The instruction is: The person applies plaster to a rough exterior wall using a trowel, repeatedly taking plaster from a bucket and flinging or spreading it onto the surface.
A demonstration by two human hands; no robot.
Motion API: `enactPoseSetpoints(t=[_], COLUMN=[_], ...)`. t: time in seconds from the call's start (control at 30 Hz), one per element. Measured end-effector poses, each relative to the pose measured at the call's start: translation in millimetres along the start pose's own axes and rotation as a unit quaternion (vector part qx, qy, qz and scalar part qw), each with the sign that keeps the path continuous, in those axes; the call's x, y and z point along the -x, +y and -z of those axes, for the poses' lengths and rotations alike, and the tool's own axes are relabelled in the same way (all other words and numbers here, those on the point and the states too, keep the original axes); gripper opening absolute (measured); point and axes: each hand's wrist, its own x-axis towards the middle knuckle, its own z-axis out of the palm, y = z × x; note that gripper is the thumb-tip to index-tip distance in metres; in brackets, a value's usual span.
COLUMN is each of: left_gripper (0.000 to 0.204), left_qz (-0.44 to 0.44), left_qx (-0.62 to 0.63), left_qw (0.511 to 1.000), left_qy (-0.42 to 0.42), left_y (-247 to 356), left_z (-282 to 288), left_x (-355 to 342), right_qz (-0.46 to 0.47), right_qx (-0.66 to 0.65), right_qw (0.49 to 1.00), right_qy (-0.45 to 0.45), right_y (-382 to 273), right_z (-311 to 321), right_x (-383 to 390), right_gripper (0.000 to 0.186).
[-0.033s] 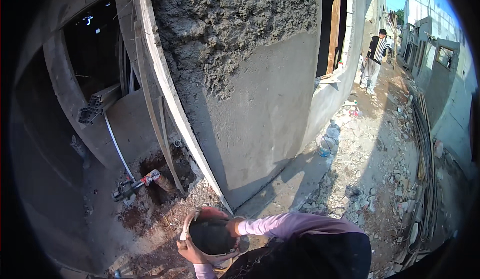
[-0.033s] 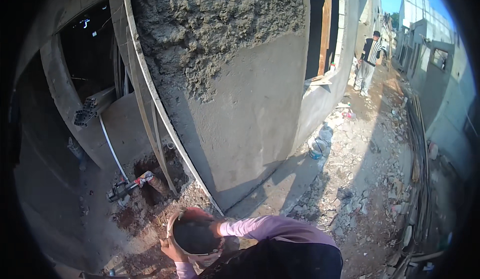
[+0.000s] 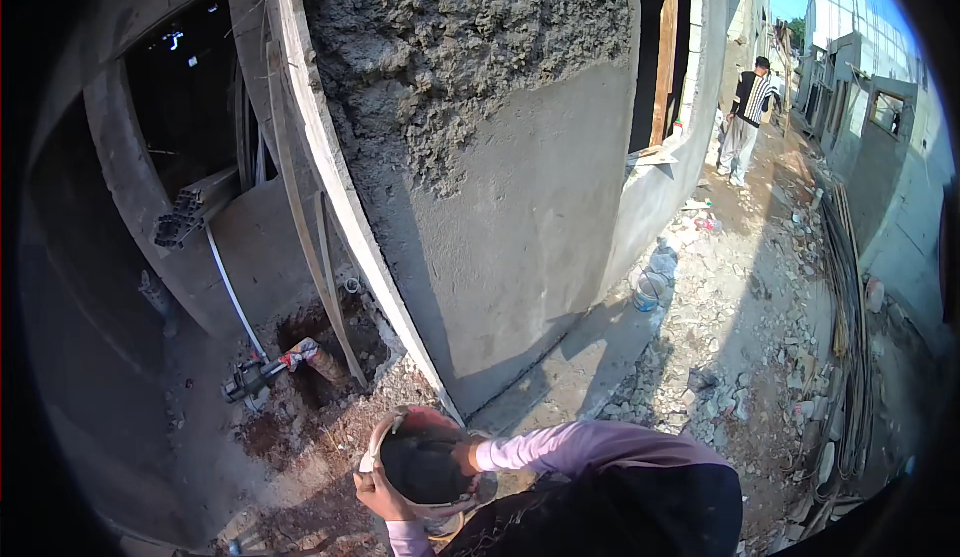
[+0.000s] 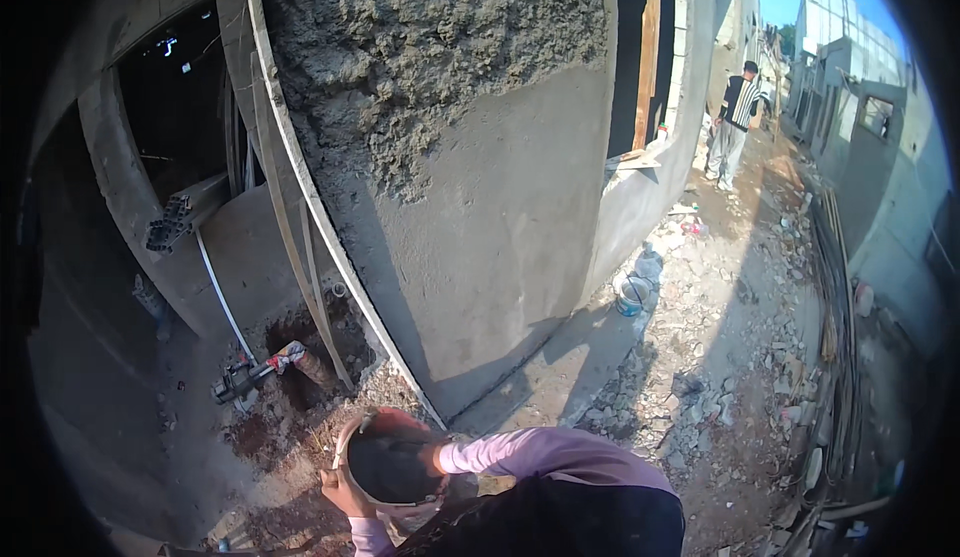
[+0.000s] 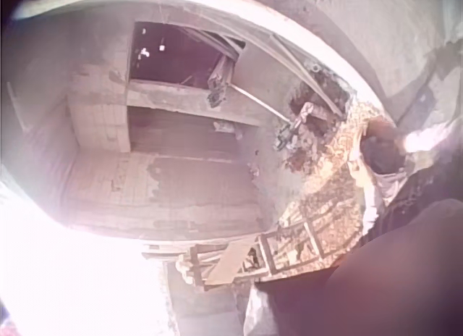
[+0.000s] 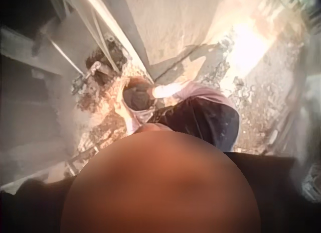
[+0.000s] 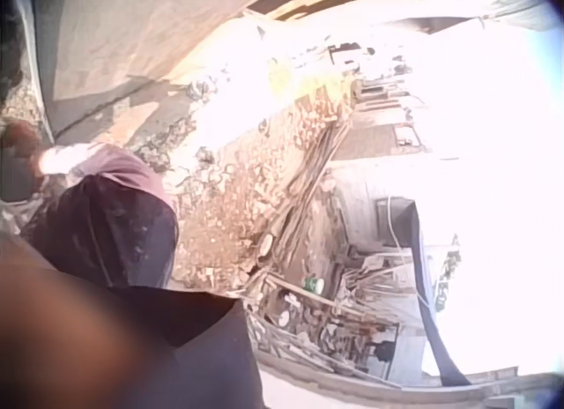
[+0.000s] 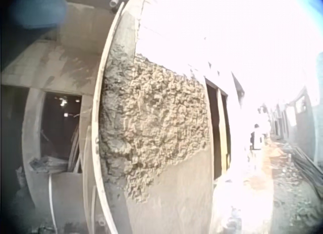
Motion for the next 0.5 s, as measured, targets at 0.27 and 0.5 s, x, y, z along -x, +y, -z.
enactPoseSetpoints(t=[0.27,0.5], left_gripper=[0.050,0.042], left_qz=[-0.051,0.025], left_qx=[0.007,-0.004], left_qw=[0.988,0.987], left_qy=[-0.148,-0.159], left_y=[24.7,8.3], left_z=[-27.6,-51.6], left_x=[-16.8,-9.9], right_qz=[0.228,0.006], right_qx=[0.234,-0.422], right_qw=[0.944,0.863], right_qy=[0.046,-0.279], right_y=[81.6,23.8], right_z=[6.5,-43.3], right_x=[39.5,35.2], right_gripper=[0.016,0.026])
